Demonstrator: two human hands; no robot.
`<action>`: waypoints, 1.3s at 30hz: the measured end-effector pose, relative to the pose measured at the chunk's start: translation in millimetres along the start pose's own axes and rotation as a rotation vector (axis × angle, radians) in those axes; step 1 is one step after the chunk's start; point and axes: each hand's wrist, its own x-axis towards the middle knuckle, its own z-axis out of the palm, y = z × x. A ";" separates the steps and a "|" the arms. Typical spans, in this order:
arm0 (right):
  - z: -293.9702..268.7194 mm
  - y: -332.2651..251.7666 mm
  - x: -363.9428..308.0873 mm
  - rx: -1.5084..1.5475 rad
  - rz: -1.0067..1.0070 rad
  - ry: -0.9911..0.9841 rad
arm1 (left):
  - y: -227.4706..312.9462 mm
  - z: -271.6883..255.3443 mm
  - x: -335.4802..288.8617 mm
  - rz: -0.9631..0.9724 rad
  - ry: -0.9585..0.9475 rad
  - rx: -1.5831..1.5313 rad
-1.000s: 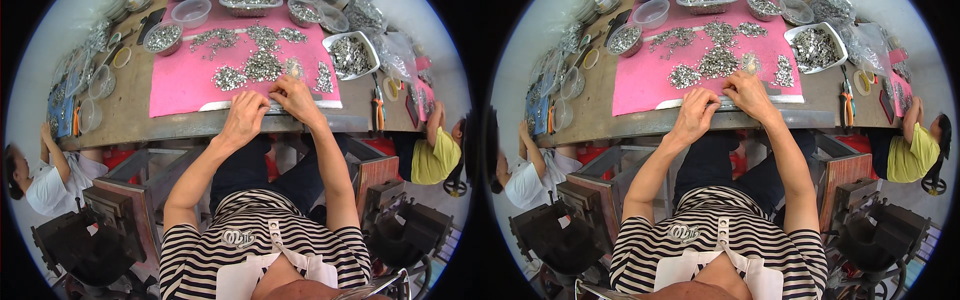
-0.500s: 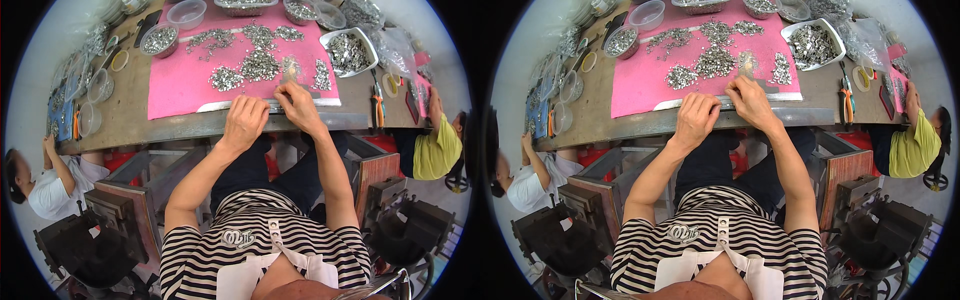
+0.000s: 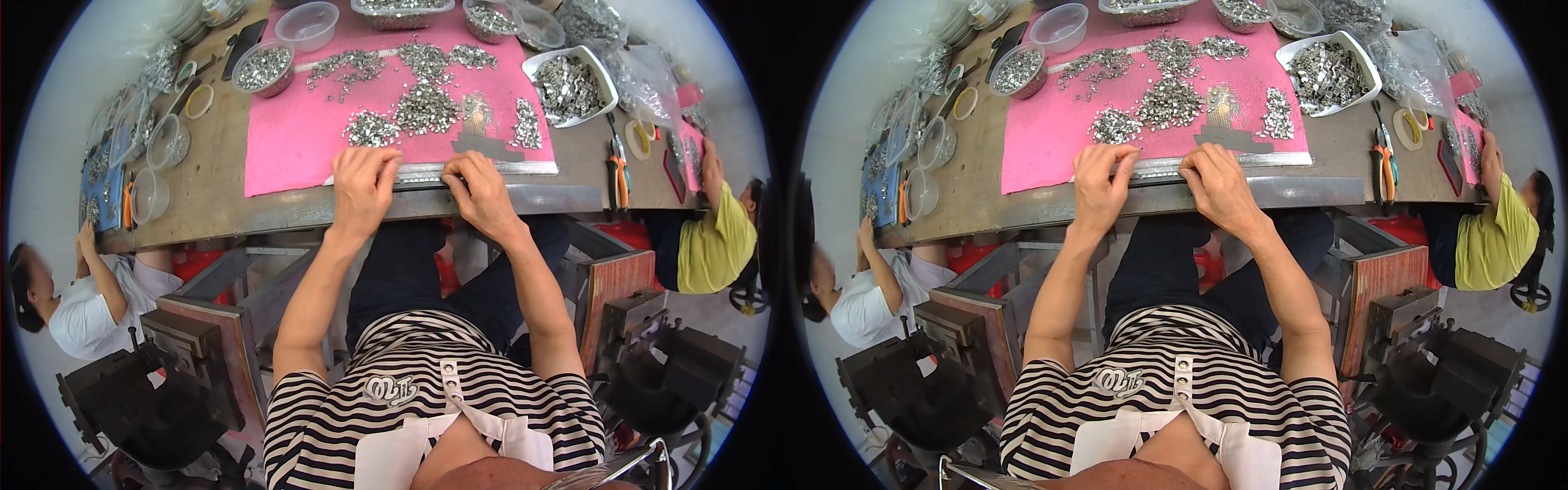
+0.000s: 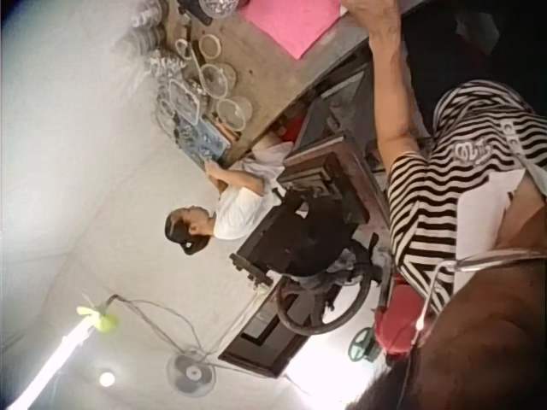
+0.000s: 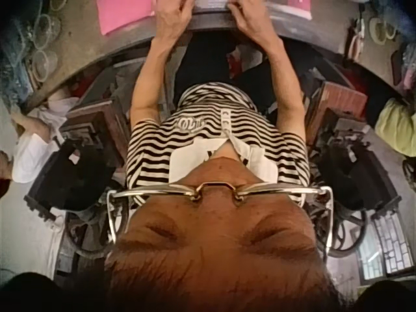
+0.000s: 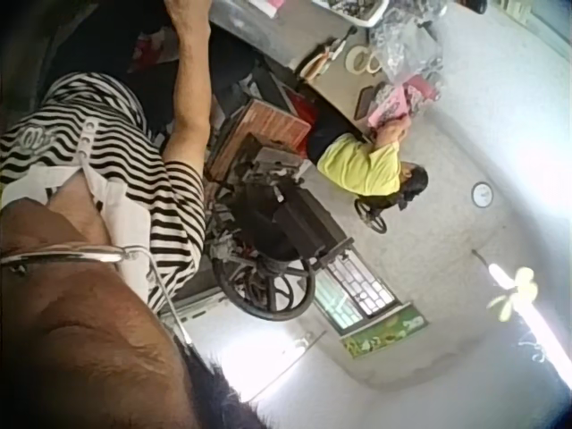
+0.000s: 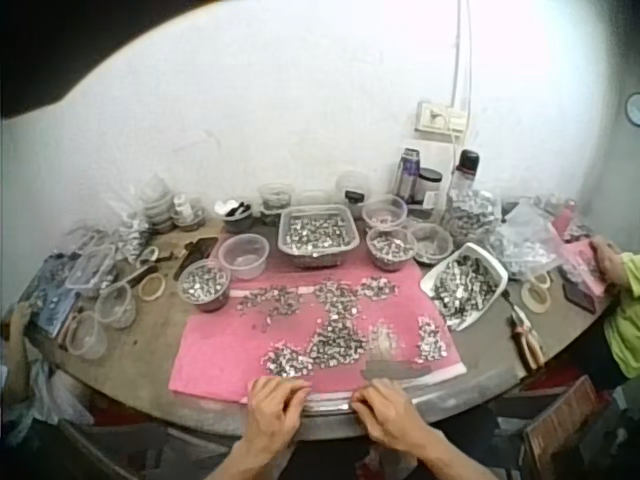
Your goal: The person arranges small metal pieces into a metal holder by hand, inserts the holder into a manual press machine, and turns the wheel to press the pieces.
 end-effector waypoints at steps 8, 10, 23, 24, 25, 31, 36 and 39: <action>-3.4 -4.1 1.6 -0.083 -0.082 0.035 | -12.7 -3.4 32.2 -0.125 -0.307 0.154; -6.2 -1.6 -0.6 -0.065 -0.070 0.055 | -13.6 -1.5 34.5 -0.139 -0.357 0.171; 0.3 24.0 -22.4 0.153 0.263 0.440 | -24.0 4.1 38.8 0.173 -0.362 0.344; 0.7 23.5 -22.3 0.153 0.265 0.447 | -23.8 4.4 38.5 0.187 -0.344 0.349; 1.2 23.4 -22.5 0.146 0.256 0.455 | -20.8 5.1 37.9 0.193 -0.348 0.347; 1.5 23.8 -23.0 0.142 0.283 0.474 | 24.8 19.3 17.7 0.058 -0.306 -0.093; 2.7 29.2 -24.8 0.202 0.325 0.491 | 31.1 34.6 6.3 0.063 -0.279 -0.086; 2.2 28.8 -24.8 0.222 0.349 0.500 | 32.4 36.2 4.5 0.082 -0.261 -0.060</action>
